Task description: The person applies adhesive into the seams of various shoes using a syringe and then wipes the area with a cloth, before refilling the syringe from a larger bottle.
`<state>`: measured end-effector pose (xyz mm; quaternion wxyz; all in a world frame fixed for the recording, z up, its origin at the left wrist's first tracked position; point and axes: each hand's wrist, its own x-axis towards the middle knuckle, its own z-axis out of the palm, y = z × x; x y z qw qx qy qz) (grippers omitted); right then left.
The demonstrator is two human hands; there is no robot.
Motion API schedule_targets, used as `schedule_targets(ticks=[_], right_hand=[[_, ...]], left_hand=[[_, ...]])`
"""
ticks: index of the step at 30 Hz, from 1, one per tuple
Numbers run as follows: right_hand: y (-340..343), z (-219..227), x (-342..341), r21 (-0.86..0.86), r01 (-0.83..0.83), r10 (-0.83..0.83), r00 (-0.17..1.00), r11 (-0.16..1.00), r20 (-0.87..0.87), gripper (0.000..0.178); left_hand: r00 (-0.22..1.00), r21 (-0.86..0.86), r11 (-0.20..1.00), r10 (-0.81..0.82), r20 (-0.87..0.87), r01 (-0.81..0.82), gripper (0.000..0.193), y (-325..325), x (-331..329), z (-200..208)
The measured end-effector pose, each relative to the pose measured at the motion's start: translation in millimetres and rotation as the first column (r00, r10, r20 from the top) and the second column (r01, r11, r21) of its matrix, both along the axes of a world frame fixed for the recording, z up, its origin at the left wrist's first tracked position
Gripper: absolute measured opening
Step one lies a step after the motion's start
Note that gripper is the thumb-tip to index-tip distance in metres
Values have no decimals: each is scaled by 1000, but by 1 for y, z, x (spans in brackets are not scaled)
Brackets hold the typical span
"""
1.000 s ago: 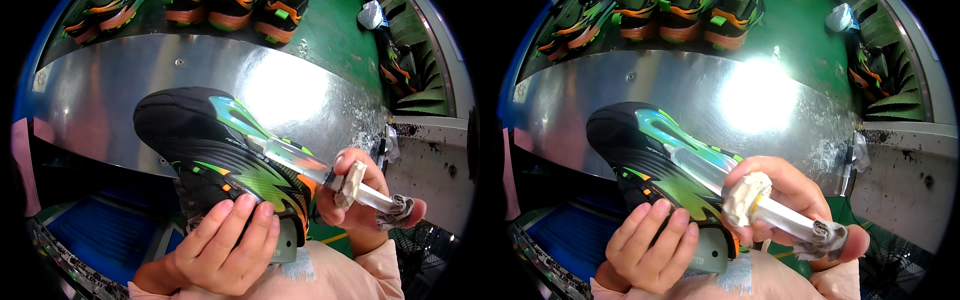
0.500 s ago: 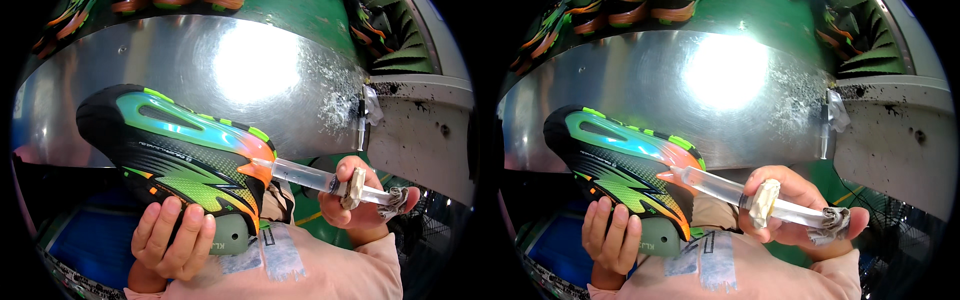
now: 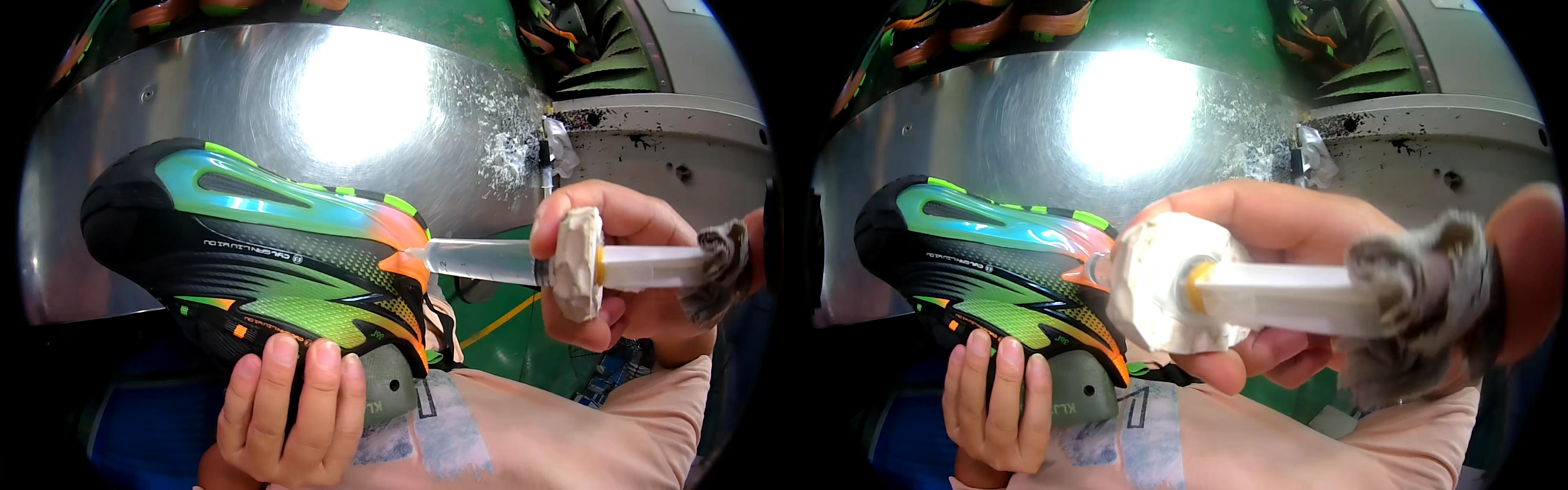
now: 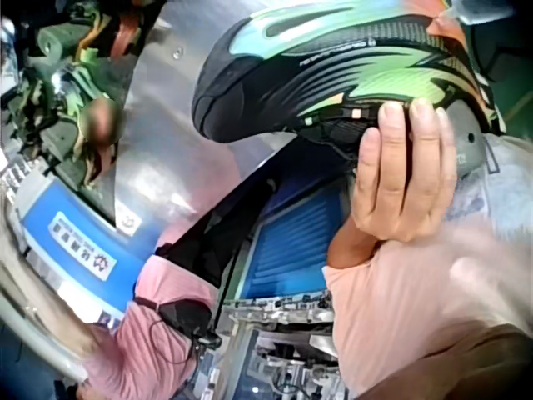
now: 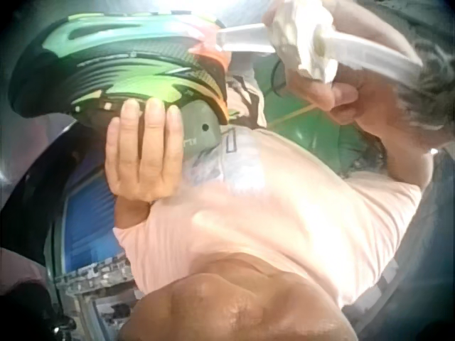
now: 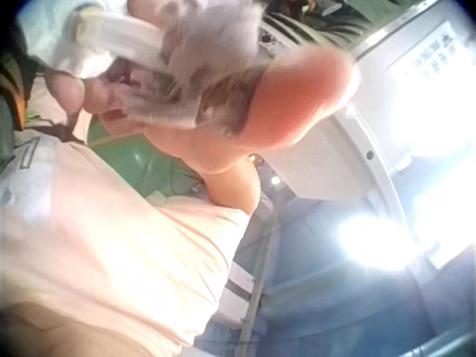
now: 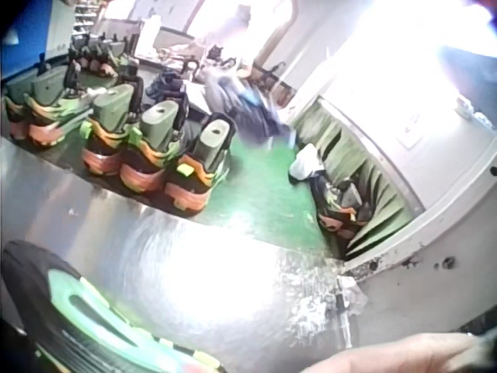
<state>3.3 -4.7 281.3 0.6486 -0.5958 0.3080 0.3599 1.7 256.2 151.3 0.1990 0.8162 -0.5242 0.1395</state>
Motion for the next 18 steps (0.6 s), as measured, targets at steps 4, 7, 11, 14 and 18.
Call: schedule_targets(ticks=[4, 7, 11, 14, 18], right_hand=[[13, 2, 29, 54, -2, 6, 998, 999, -69, 41], [32, 3, 45, -42, 82, -86, 990, 996, -115, 40], [52, 8, 43, -362, 97, -94, 995, 927, 26, 39], [44, 9, 45, -90, 105, -104, 995, 990, 11, 41], [46, 19, 38, -209, 208, -222, 974, 955, -46, 44]], left_hand=[[999, 8, 999, -34, -13, 34, 15, -1, 7, 9], [999, -77, 997, -3, -48, -1, 15, -1, 11, 12], [1000, -91, 996, -20, 7, 21, 16, -1, 15, 10], [1000, -124, 992, -3, 15, 5, 16, -4, 14, 1], [1000, -172, 985, 7, 12, -4, 20, -11, 15, -12]])
